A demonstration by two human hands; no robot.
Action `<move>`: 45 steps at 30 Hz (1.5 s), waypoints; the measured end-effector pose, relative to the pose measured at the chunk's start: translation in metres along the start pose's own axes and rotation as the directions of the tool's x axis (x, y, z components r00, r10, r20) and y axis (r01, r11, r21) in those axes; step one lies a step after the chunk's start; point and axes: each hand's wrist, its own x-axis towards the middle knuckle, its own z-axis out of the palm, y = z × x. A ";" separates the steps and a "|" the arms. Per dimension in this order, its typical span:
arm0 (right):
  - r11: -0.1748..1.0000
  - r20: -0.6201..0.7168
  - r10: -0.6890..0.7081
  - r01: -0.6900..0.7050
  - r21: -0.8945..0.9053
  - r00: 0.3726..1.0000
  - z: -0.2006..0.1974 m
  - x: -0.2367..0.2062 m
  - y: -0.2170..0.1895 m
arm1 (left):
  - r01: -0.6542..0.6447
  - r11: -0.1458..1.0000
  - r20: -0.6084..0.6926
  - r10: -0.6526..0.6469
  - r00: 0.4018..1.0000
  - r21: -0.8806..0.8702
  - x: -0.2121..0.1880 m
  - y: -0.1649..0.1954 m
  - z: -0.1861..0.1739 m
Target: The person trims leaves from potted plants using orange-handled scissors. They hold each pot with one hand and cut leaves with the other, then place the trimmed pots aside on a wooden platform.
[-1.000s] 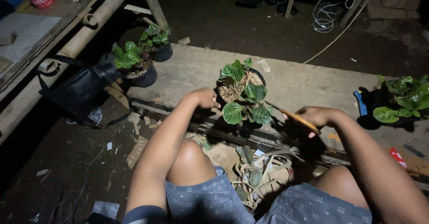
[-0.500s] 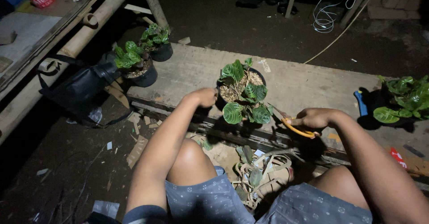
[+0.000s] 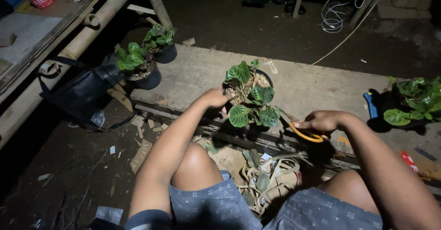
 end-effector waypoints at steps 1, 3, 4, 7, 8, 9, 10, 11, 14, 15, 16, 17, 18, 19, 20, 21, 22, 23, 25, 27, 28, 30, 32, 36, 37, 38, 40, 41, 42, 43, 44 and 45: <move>0.999 0.014 -0.001 0.000 0.039 1.000 -0.001 -0.003 -0.001 | -0.009 1.000 0.030 0.009 1.000 0.007 0.004 -0.002 0.003; 0.994 0.049 -0.004 -0.001 0.113 0.999 -0.001 -0.008 -0.004 | 0.093 0.987 0.144 -0.073 0.987 -0.133 0.010 -0.008 0.007; 0.996 0.055 0.019 -0.024 0.086 0.998 -0.001 -0.010 -0.005 | 0.147 0.969 0.202 -0.106 0.974 -0.198 0.012 -0.011 0.008; 0.998 0.051 0.051 -0.053 0.030 0.997 -0.001 -0.010 -0.007 | 0.093 0.989 0.058 -0.100 0.993 0.113 0.017 -0.016 0.005; 0.999 0.038 0.033 -0.034 0.027 0.999 -0.001 -0.008 -0.006 | 0.107 0.994 0.057 -0.107 0.993 0.009 0.018 -0.018 0.005; 1.000 0.022 0.015 -0.015 0.024 1.000 -0.001 -0.005 -0.005 | 0.119 0.988 0.054 -0.114 0.992 -0.095 0.019 -0.019 0.005; 0.997 0.036 0.011 -0.014 0.081 0.999 -0.002 -0.001 -0.002 | 0.129 0.971 0.053 -0.121 0.991 -0.199 0.020 -0.020 0.006; 0.991 0.055 0.008 -0.015 0.135 0.998 0.000 0.002 0.003 | 0.114 0.945 0.051 -0.104 0.993 -0.306 0.021 -0.021 0.009; 0.991 0.017 -0.010 0.008 0.131 1.000 0.001 0.020 0.017 | 0.026 0.835 0.014 -0.022 1.000 -0.550 0.032 -0.023 0.016; 0.995 -0.006 -0.018 0.018 0.103 1.000 0.002 0.026 0.021 | -0.018 0.806 -0.005 0.019 1.000 -0.592 0.035 -0.023 0.019; 0.995 -0.052 -0.067 0.071 0.075 0.996 0.003 0.031 0.025 | -0.062 0.774 -0.026 0.059 0.998 -0.630 0.036 -0.023 0.020; 0.991 -0.099 -0.118 0.123 0.045 0.988 0.003 0.036 0.027 | 0.059 0.785 0.076 -0.016 0.997 -0.617 0.036 -0.022 0.019; 0.985 -0.144 -0.166 0.170 0.013 0.976 0.003 0.039 0.028 | 0.179 0.786 0.179 -0.089 0.980 -0.592 0.034 -0.022 0.017; 0.991 -0.218 -0.131 0.124 -0.043 0.967 0.003 0.041 0.028 | 0.295 0.779 0.283 -0.158 0.946 -0.553 0.030 -0.020 0.014; 0.994 -0.294 -0.092 0.068 -0.090 0.951 0.003 0.043 0.024 | 0.308 0.830 0.334 -0.158 0.929 -0.465 0.021 -0.014 0.010; 0.992 -0.369 -0.048 0.002 -0.124 0.928 0.004 0.043 0.020 | 0.310 0.878 0.390 -0.158 0.907 -0.365 0.010 -0.006 0.005; 0.997 -0.407 0.024 -0.052 -0.058 0.913 0.004 0.041 0.016 | 0.260 0.945 0.463 -0.143 0.875 -0.200 -0.006 0.001 -0.006; 0.994 -0.439 0.099 -0.106 0.008 0.893 0.003 0.036 0.011 | 0.185 0.982 0.534 -0.138 0.834 -0.036 -0.023 0.012 -0.017; 0.985 -0.590 0.165 -0.106 0.134 0.791 0.004 0.026 0.001 | 0.264 0.964 0.461 -0.252 0.851 0.039 -0.058 0.044 -0.037; 0.988 -0.737 0.116 -0.001 0.155 0.665 0.000 0.018 -0.011 | -0.202 0.927 0.319 0.305 0.897 -0.315 -0.095 0.079 -0.052; 0.987 -0.803 0.091 0.053 0.151 0.589 -0.003 0.015 -0.017 | -0.371 0.811 0.184 0.492 0.851 -0.452 -0.108 0.101 -0.052; 0.965 -0.835 0.141 0.115 0.236 0.532 -0.011 0.013 -0.029 | -0.560 0.547 -0.091 0.660 0.746 -0.623 -0.121 0.152 -0.031; 0.932 -0.849 0.161 0.207 0.299 0.504 -0.013 0.011 -0.039 | -0.738 0.409 -0.298 0.726 0.619 -0.536 -0.129 0.201 0.001; 0.788 -0.869 0.170 0.466 0.403 0.465 -0.020 0.010 -0.066 | -0.085 0.006 -0.049 0.773 0.632 -0.996 -0.123 0.283 0.075; 0.735 -0.874 0.176 0.530 0.423 0.453 -0.023 0.010 -0.072 | 0.015 -0.021 -0.006 0.771 0.636 -1.000 -0.119 0.300 0.091; 0.692 -0.835 0.188 0.534 0.486 0.517 -0.024 0.008 -0.077 | 0.117 -0.044 0.040 0.772 0.634 -0.992 -0.114 0.311 0.103; 0.599 -0.739 0.196 0.518 0.611 0.645 -0.025 0.006 -0.079 | -0.123 -0.044 -0.114 0.752 0.649 -0.991 -0.099 0.311 0.106; 0.577 -0.718 0.187 0.517 0.632 0.670 -0.025 0.006 -0.076 | -0.447 -0.013 -0.312 0.735 0.602 -0.894 -0.088 0.308 0.099; 0.552 -0.698 0.178 0.517 0.654 0.693 -0.026 0.006 -0.070 | -0.719 0.028 -0.480 0.727 0.492 -0.694 -0.076 0.305 0.089; 0.520 -0.681 0.171 0.521 0.676 0.712 -0.027 0.008 -0.062 | -0.893 0.104 -0.622 0.682 0.385 -0.438 -0.065 0.296 0.074; 0.487 -0.658 0.164 0.520 0.702 0.735 -0.026 0.010 -0.051 | -0.970 0.192 -0.721 0.650 0.238 -0.147 -0.054 0.282 0.054; 0.456 -0.630 0.154 0.511 0.729 0.761 -0.023 0.013 -0.039 | -0.960 0.282 -0.775 0.605 0.180 -0.003 -0.040 0.273 0.029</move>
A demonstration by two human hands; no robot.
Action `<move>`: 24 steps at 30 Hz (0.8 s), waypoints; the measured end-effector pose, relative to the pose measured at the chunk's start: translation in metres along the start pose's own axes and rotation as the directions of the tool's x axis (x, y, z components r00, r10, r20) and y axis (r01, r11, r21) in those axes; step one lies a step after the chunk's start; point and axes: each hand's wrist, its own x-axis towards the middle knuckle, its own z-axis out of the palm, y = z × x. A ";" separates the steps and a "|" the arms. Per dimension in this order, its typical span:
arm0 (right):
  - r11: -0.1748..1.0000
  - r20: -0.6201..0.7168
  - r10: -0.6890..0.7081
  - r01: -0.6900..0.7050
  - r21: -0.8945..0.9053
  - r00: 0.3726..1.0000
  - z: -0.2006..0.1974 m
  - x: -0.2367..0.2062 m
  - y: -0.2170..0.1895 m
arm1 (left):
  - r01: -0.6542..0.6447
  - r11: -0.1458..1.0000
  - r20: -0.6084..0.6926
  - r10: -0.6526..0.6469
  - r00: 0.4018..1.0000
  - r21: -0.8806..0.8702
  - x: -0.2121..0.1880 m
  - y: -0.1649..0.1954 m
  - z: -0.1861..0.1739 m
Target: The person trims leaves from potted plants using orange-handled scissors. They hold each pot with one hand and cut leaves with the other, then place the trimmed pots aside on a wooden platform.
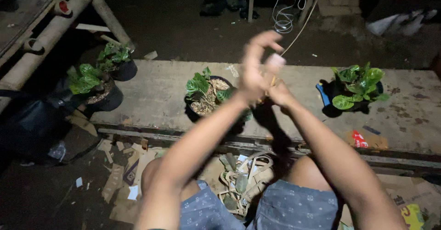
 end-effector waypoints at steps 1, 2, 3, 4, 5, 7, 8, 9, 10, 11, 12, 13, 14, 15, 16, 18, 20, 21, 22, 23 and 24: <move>0.999 0.027 0.020 -0.020 0.030 0.999 -0.008 0.005 0.007 | 0.037 0.999 -0.038 -0.036 0.999 0.024 0.003 -0.010 -0.029; 0.999 0.014 0.030 -0.031 0.029 0.999 -0.014 0.011 0.014 | 0.045 0.992 -0.092 -0.035 0.995 0.116 0.006 -0.020 -0.058; 0.999 0.005 0.047 -0.047 0.024 0.999 -0.020 0.012 0.022 | 0.063 0.976 -0.116 -0.040 0.992 0.207 0.008 -0.031 -0.089; 0.998 -0.002 0.064 -0.063 0.017 0.998 -0.023 0.015 0.028 | 0.083 0.952 -0.144 -0.042 0.989 0.295 0.012 -0.046 -0.120; 0.997 0.006 0.069 -0.069 0.035 0.998 -0.025 0.018 0.032 | 0.129 0.943 -0.189 -0.072 0.979 0.308 0.013 -0.062 -0.148; 0.995 0.030 0.077 -0.079 0.059 0.997 -0.027 0.021 0.037 | 0.296 0.907 -0.295 -0.207 0.933 0.299 0.001 -0.096 -0.196; 0.992 -0.045 -0.033 0.028 -0.126 0.998 -0.025 0.020 0.036 | 0.409 0.873 -0.347 -0.308 0.886 0.268 -0.011 -0.112 -0.216; 0.942 -0.099 -0.158 0.120 -0.313 0.982 -0.025 0.016 0.034 | 0.436 0.846 -0.383 -0.309 0.870 0.308 -0.029 -0.125 -0.233; 0.849 -0.129 -0.292 0.194 -0.491 0.948 -0.025 0.013 0.031 | 0.461 0.817 -0.418 -0.305 0.855 0.346 -0.045 -0.138 -0.247; 0.800 -0.146 -0.274 0.141 -0.584 0.950 -0.026 0.011 0.027 | 0.610 0.671 -0.476 -0.408 0.779 0.422 -0.065 -0.146 -0.259; 0.741 -0.168 -0.253 0.079 -0.667 0.953 -0.026 0.008 0.024 | 0.731 0.489 -0.539 -0.495 0.682 0.476 -0.086 -0.148 -0.267; 0.671 -0.188 -0.230 0.015 -0.742 0.955 -0.025 0.006 0.023 | 0.741 0.360 -0.471 -0.596 0.650 0.567 -0.101 -0.143 -0.276; 0.661 -0.183 -0.237 0.020 -0.750 0.954 -0.025 0.004 0.024 | 0.722 0.228 -0.413 -0.692 0.592 0.653 -0.114 -0.137 -0.284; 0.651 -0.175 -0.244 0.027 -0.759 0.954 -0.026 0.004 0.025 | 0.697 0.249 -0.426 -0.641 0.639 0.672 -0.122 -0.132 -0.287; 0.643 -0.169 -0.260 0.040 -0.765 0.951 -0.026 0.008 0.027 | 0.667 0.272 -0.436 -0.578 0.690 0.694 -0.125 -0.128 -0.289; 0.705 -0.228 -0.142 -0.063 -0.707 0.963 -0.023 0.017 0.032 | 0.559 0.430 -0.410 -0.393 0.823 0.709 -0.108 -0.105 -0.280; 0.713 -0.272 -0.155 -0.083 -0.696 0.950 -0.022 0.024 0.036 | 0.487 0.653 -0.355 -0.335 0.873 0.580 -0.077 -0.079 -0.243; 0.695 -0.286 -0.229 -0.050 -0.718 0.931 -0.019 0.027 0.036 | 0.510 0.731 -0.316 -0.404 0.859 0.453 -0.062 -0.065 -0.215; 0.672 -0.298 -0.298 -0.022 -0.740 0.907 -0.019 0.028 0.034 | 0.466 0.843 -0.156 -0.439 0.885 0.270 -0.056 -0.045 -0.184; 0.777 -0.307 -0.185 -0.052 -0.627 0.933 -0.018 0.029 0.029 | 0.192 0.943 0.017 -0.204 0.979 0.273 -0.049 -0.028 -0.153; 0.858 -0.294 -0.075 -0.089 -0.506 0.953 -0.015 0.031 0.021 | 0.324 0.944 0.074 -0.328 0.942 0.058 -0.044 -0.013 -0.112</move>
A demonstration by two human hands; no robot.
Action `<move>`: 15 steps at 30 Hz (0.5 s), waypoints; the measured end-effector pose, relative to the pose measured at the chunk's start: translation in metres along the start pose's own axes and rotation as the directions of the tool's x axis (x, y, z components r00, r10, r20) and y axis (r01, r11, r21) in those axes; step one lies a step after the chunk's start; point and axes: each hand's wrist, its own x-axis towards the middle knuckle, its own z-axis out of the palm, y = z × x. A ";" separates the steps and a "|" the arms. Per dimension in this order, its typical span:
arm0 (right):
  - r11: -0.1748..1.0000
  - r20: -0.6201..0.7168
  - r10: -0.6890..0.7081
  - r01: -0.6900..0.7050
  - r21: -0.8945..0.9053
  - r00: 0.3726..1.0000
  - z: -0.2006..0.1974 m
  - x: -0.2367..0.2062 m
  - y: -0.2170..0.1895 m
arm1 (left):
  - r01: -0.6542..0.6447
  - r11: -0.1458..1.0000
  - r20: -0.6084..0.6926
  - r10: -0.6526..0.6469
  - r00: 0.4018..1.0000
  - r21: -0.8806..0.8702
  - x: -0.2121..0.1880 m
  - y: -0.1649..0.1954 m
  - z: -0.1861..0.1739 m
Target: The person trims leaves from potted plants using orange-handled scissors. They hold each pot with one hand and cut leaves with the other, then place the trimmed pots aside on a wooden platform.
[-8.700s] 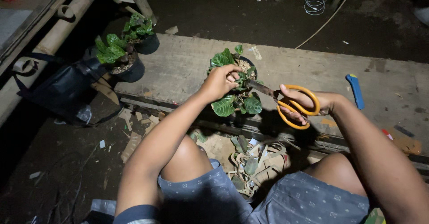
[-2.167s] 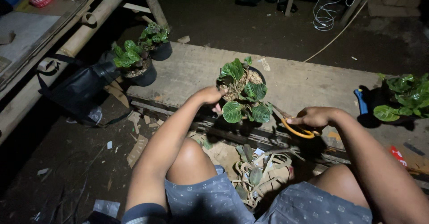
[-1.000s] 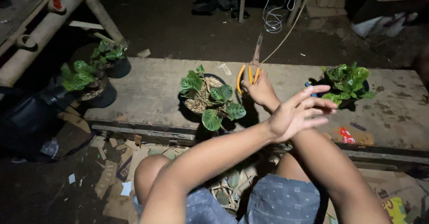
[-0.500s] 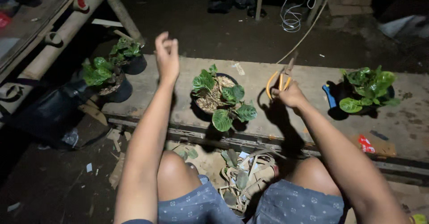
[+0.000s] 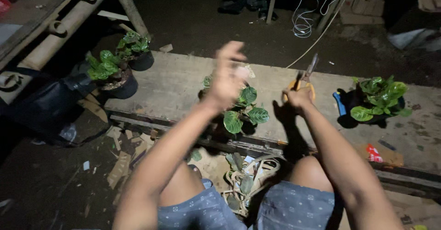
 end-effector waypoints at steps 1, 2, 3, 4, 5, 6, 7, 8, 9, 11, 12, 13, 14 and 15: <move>0.989 0.087 0.072 -0.082 0.119 0.994 -0.001 -0.002 -0.010 | -0.138 0.989 0.083 0.132 0.988 0.061 -0.004 0.017 0.026; 0.878 0.120 0.022 -0.077 0.473 0.993 0.002 -0.007 -0.020 | -0.287 0.956 0.134 0.277 0.951 0.057 0.000 0.029 0.057; 0.643 0.133 -0.035 -0.080 0.762 0.990 0.004 -0.011 -0.027 | -0.230 0.968 0.191 0.246 0.950 -0.101 -0.001 0.038 0.078; 0.684 0.014 -0.184 0.118 0.720 0.983 0.004 -0.014 -0.030 | -0.159 0.954 0.254 0.224 0.941 -0.253 -0.002 0.044 0.095; 0.690 -0.068 -0.298 0.264 0.674 0.952 0.003 -0.018 -0.031 | -0.141 0.948 0.273 0.221 0.936 -0.284 0.001 0.046 0.110; 0.659 -0.157 -0.404 0.405 0.634 0.901 0.002 -0.023 -0.032 | -0.122 0.941 0.294 0.219 0.930 -0.316 0.002 0.047 0.123; 0.660 -0.099 -0.380 0.345 0.667 0.920 0.001 -0.027 -0.032 | -0.103 0.932 0.314 0.220 0.924 -0.348 0.003 0.045 0.131; 0.654 -0.057 -0.367 0.301 0.694 0.929 -0.002 -0.031 -0.030 | -0.015 0.904 0.338 0.175 0.925 -0.427 0.004 0.041 0.135; 0.647 -0.011 -0.355 0.254 0.719 0.935 -0.005 -0.033 -0.028 | 0.075 0.864 0.366 0.131 0.921 -0.498 0.005 0.036 0.136; 0.637 0.112 -0.298 0.110 0.763 0.948 -0.010 -0.039 -0.022 | 0.208 0.799 0.427 0.067 0.902 -0.564 0.002 0.029 0.131; 0.621 0.165 -0.286 0.052 0.782 0.944 -0.015 -0.040 -0.020 | 0.241 0.792 0.459 0.055 0.887 -0.561 0.001 0.024 0.119; 0.601 0.198 -0.269 0.004 0.799 0.942 -0.017 -0.039 -0.019 | 0.274 0.785 0.490 0.042 0.871 -0.555 0.000 0.020 0.104; 0.580 0.229 -0.248 -0.045 0.814 0.941 -0.020 -0.037 -0.020 | 0.454 0.717 0.639 -0.016 0.769 -0.529 0.000 0.017 0.086; 0.546 0.255 -0.236 -0.089 0.833 0.938 -0.024 -0.034 -0.018 | 0.617 0.633 0.768 -0.056 0.638 -0.467 0.003 0.013 0.063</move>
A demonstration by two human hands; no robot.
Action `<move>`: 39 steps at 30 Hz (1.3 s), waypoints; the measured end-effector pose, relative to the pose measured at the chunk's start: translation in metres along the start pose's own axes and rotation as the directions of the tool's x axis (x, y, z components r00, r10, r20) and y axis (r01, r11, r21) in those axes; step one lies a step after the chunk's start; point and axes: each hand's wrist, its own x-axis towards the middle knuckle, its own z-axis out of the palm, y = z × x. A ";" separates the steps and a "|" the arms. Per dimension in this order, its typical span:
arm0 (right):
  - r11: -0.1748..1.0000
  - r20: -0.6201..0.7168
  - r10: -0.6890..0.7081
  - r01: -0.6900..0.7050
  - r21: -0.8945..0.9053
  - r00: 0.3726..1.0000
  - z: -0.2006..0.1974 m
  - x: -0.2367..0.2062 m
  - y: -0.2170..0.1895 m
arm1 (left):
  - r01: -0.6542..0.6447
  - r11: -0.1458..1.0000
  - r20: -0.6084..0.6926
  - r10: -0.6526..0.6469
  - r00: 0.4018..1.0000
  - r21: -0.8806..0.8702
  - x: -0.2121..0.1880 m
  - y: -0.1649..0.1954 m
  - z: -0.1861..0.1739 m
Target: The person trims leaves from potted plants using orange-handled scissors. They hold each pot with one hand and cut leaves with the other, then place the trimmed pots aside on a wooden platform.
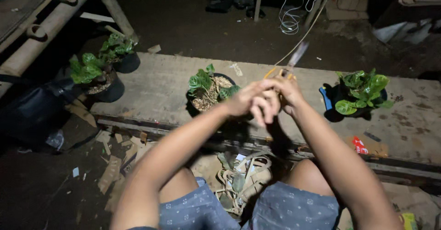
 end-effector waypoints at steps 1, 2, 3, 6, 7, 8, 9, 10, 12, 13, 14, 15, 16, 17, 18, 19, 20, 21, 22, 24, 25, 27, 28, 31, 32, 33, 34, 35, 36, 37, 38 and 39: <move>1.000 -0.106 0.024 -0.025 -0.008 0.994 -0.003 0.002 -0.002 | 0.008 0.996 -0.020 -0.006 1.000 0.092 -0.014 0.011 -0.014; 0.998 -0.211 0.055 -0.061 -0.022 0.976 -0.007 0.004 -0.003 | 0.017 0.983 -0.041 -0.010 0.999 0.185 -0.026 0.022 -0.028; 0.990 -0.343 0.107 -0.133 -0.052 0.933 -0.010 0.007 -0.002 | 0.000 0.977 -0.138 0.030 0.990 0.212 -0.035 0.032 -0.041; 0.991 -0.335 0.124 -0.132 -0.001 0.934 -0.022 0.018 0.007 | -0.124 0.950 -0.311 0.215 0.926 0.287 -0.056 0.056 -0.095; 0.982 -0.313 0.187 -0.173 0.073 0.931 -0.023 0.023 0.013 | -0.195 0.940 -0.443 0.306 0.843 0.278 -0.059 0.058 -0.115; 0.970 -0.293 0.240 -0.218 0.108 0.925 -0.027 0.026 0.018 | -0.269 0.921 -0.560 0.386 0.733 0.282 -0.064 0.058 -0.136; 0.957 -0.256 0.282 -0.255 0.136 0.925 -0.030 0.030 0.023 | -0.243 0.877 -0.653 0.473 0.591 0.415 -0.072 0.053 -0.155; 0.946 -0.194 0.315 -0.289 0.149 0.929 -0.030 0.033 0.029 | -0.191 0.819 -0.704 0.565 0.431 0.541 -0.081 0.048 -0.175; 0.916 -0.053 0.379 -0.365 0.168 0.924 -0.030 0.036 0.037 | -0.050 0.769 -0.736 0.627 0.255 0.637 -0.104 0.026 -0.203; 0.909 -0.014 0.396 -0.390 0.145 0.918 -0.028 0.036 0.040 | 0.100 0.835 -0.832 0.514 0.207 0.541 -0.117 0.012 -0.211; 0.900 0.017 0.420 -0.419 0.120 0.907 -0.028 0.037 0.043 | 0.240 0.876 -0.908 0.396 0.141 0.419 -0.131 -0.002 -0.215; 0.894 0.039 0.437 -0.439 0.091 0.898 -0.028 0.037 0.046 | 0.467 0.801 -0.927 0.313 0.207 0.375 -0.142 -0.014 -0.217; 0.882 0.081 0.467 -0.471 0.037 0.881 -0.028 0.037 0.048 | 0.667 0.670 -0.945 0.211 0.250 0.326 -0.149 -0.020 -0.216; 0.863 0.121 0.503 -0.504 -0.021 0.856 -0.027 0.035 0.050 | 0.596 0.767 -0.960 0.093 0.266 0.239 -0.153 -0.024 -0.216; 0.840 0.159 0.542 -0.536 -0.083 0.825 -0.023 0.032 0.052 | 0.519 0.845 -0.958 -0.027 0.286 0.131 -0.155 -0.030 -0.215; 0.834 0.205 0.549 -0.547 -0.069 0.810 -0.019 0.029 0.054 | 0.436 0.900 -0.939 -0.138 0.314 0.014 -0.155 -0.035 -0.214; 0.831 0.252 0.547 -0.554 -0.052 0.798 -0.012 0.028 0.057 | 0.445 0.896 -0.931 -0.148 0.333 0.017 -0.153 -0.037 -0.214; 0.826 0.296 0.545 -0.563 -0.031 0.784 -0.005 0.026 0.059 | 0.455 0.890 -0.922 -0.161 0.353 0.018 -0.148 -0.038 -0.212; 0.775 0.294 0.614 -0.629 -0.051 0.733 -0.001 0.023 0.060 | 0.467 0.884 -0.910 -0.181 0.373 0.015 -0.145 -0.040 -0.208; 0.660 0.282 0.735 -0.746 -0.087 0.617 0.009 0.020 0.064 | 0.487 0.873 -0.893 -0.200 0.402 0.024 -0.140 -0.045 -0.201; 0.673 0.272 0.727 -0.733 -0.097 0.631 0.013 0.019 0.064 | 0.495 0.868 -0.886 -0.202 0.417 0.034 -0.138 -0.046 -0.198; 0.696 0.256 0.710 -0.709 -0.113 0.656 0.020 0.017 0.068 | 0.464 0.884 -0.857 -0.197 0.476 0.054 -0.135 -0.050 -0.190; 0.734 0.302 0.657 -0.678 -0.046 0.691 0.020 0.018 0.067 | 0.449 0.891 -0.841 -0.193 0.505 0.065 -0.135 -0.049 -0.186; 0.836 0.272 0.506 -0.543 0.078 0.818 0.015 0.024 0.063 | 0.533 0.844 -0.853 -0.237 0.465 0.056 -0.138 -0.045 -0.178; 0.873 0.163 0.474 -0.486 0.046 0.865 0.009 0.030 0.058 | 0.545 0.839 -0.855 -0.292 0.428 -0.013 -0.141 -0.043 -0.177; 0.903 0.051 0.429 -0.429 0.007 0.902 0.004 0.035 0.052 | 0.554 0.828 -0.852 -0.345 0.393 -0.080 -0.145 -0.041 -0.177; 0.918 0.010 0.389 -0.388 0.076 0.921 0.000 0.037 0.047 | 0.562 0.814 -0.844 -0.400 0.357 -0.149 -0.149 -0.041 -0.177; 0.929 -0.034 0.351 -0.343 0.142 0.936 -0.006 0.038 0.042 | 0.629 0.764 -0.832 -0.439 0.340 -0.146 -0.153 -0.042 -0.177; 0.935 -0.079 0.310 -0.289 0.206 0.947 -0.013 0.039 0.039 | 0.693 0.708 -0.820 -0.472 0.323 -0.135 -0.157 -0.042 -0.179; 0.930 -0.102 0.326 -0.300 0.211 0.940 -0.021 0.039 0.038 | 0.752 0.649 -0.811 -0.501 0.303 -0.119 -0.160 -0.044 -0.181; 0.925 -0.124 0.344 -0.313 0.214 0.931 -0.027 0.036 0.034 | 0.754 0.643 -0.788 -0.530 0.312 -0.134 -0.162 -0.045 -0.182; 0.920 -0.143 0.361 -0.327 0.216 0.922 -0.033 0.032 0.030 | 0.756 0.638 -0.766 -0.558 0.319 -0.150 -0.163 -0.045 -0.182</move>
